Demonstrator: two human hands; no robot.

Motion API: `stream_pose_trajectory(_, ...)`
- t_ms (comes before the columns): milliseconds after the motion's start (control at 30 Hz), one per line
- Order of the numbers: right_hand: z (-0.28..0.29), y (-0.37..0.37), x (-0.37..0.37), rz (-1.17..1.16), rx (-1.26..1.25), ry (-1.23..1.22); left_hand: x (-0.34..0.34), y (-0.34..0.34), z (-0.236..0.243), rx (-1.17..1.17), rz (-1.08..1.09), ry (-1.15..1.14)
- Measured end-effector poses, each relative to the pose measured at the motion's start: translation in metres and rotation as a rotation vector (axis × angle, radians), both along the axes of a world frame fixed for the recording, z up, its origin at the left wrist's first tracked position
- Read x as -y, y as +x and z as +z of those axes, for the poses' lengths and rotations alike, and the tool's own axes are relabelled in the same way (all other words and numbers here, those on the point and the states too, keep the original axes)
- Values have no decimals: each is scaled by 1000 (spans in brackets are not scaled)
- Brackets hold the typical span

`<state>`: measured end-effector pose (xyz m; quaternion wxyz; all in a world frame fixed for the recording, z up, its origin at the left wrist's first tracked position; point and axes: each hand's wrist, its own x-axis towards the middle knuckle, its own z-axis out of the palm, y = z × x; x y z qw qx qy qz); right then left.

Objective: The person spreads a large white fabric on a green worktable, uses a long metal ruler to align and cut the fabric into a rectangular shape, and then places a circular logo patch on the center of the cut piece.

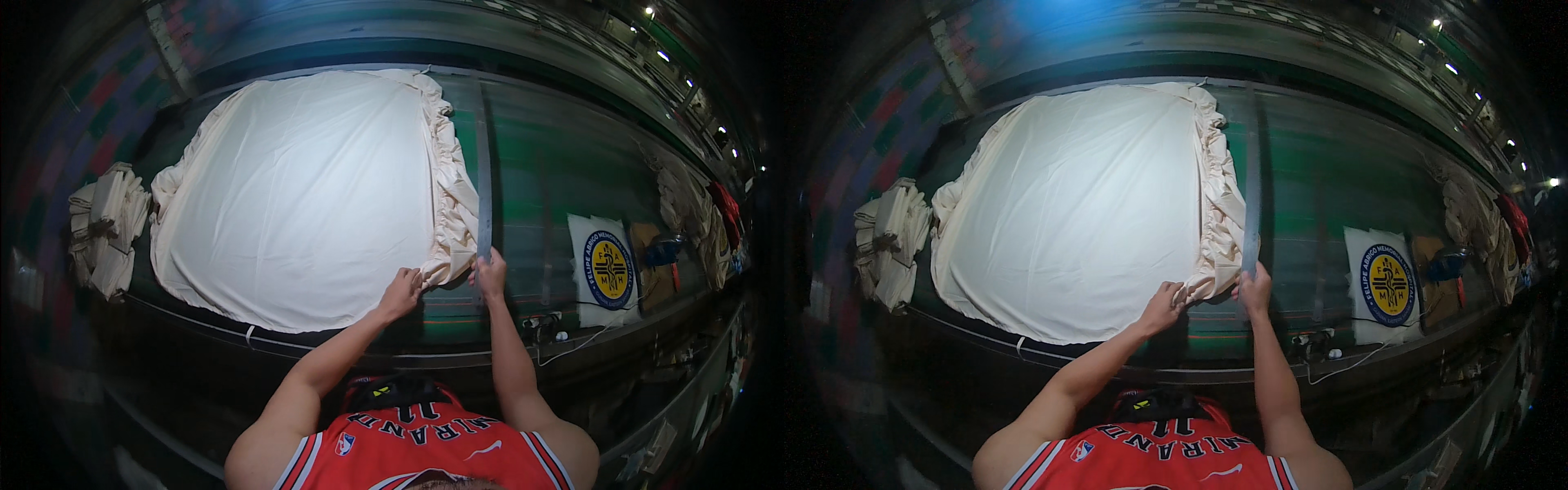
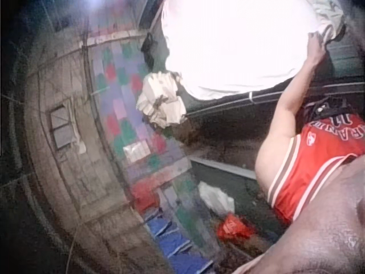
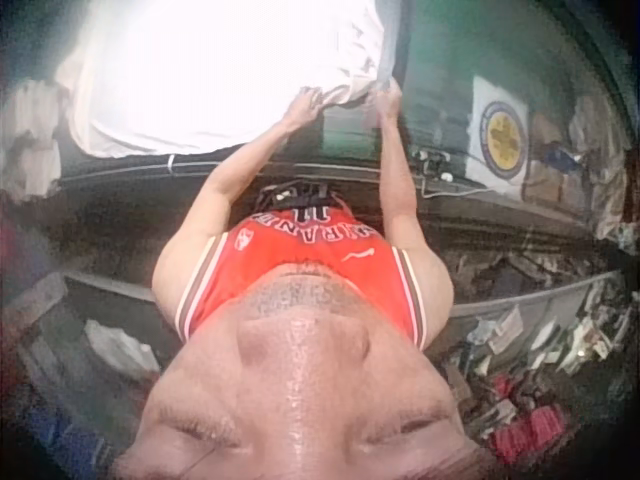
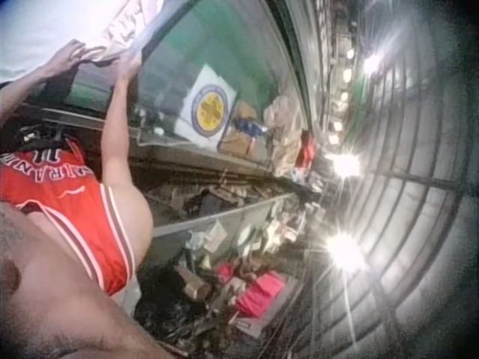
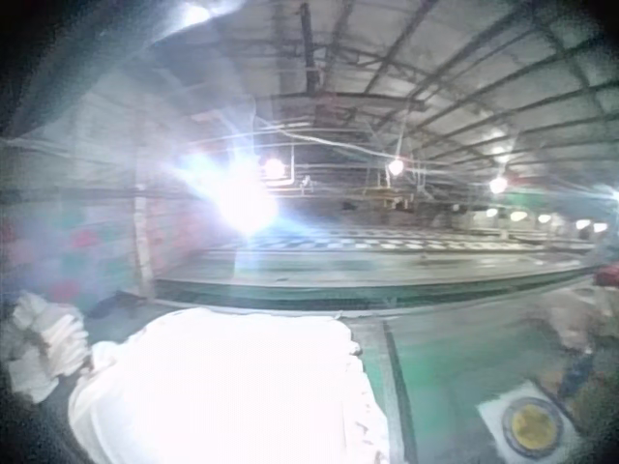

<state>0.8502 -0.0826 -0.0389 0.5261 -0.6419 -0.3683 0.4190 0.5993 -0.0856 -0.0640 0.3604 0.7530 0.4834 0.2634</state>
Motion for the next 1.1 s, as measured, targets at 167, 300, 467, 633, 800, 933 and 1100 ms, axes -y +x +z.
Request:
stream_pose_trajectory(167,-30,30,-59,-98,206,-152,5,-38,5,17,-52,-112)
stream_pose_trajectory(300,-27,31,-66,-385,1000,-99,10,-74,4,2,-25,-136)
stream_pose_trajectory(467,-15,-31,-55,208,1009,422,14,-131,2,-71,-14,-65)
stream_pose_trajectory(633,-5,-119,-3,925,1136,348,29,-190,18,-286,-254,-26)
stream_pose_trajectory(800,-5,-127,15,1060,1354,99,57,-217,12,-451,-382,21)
stream_pose_trajectory(933,-14,-128,26,1128,1416,-125,60,-229,0,-374,-390,-30)
stream_pose_trajectory(1100,-5,-142,40,1161,1430,-320,60,-228,-4,-416,-477,-47)
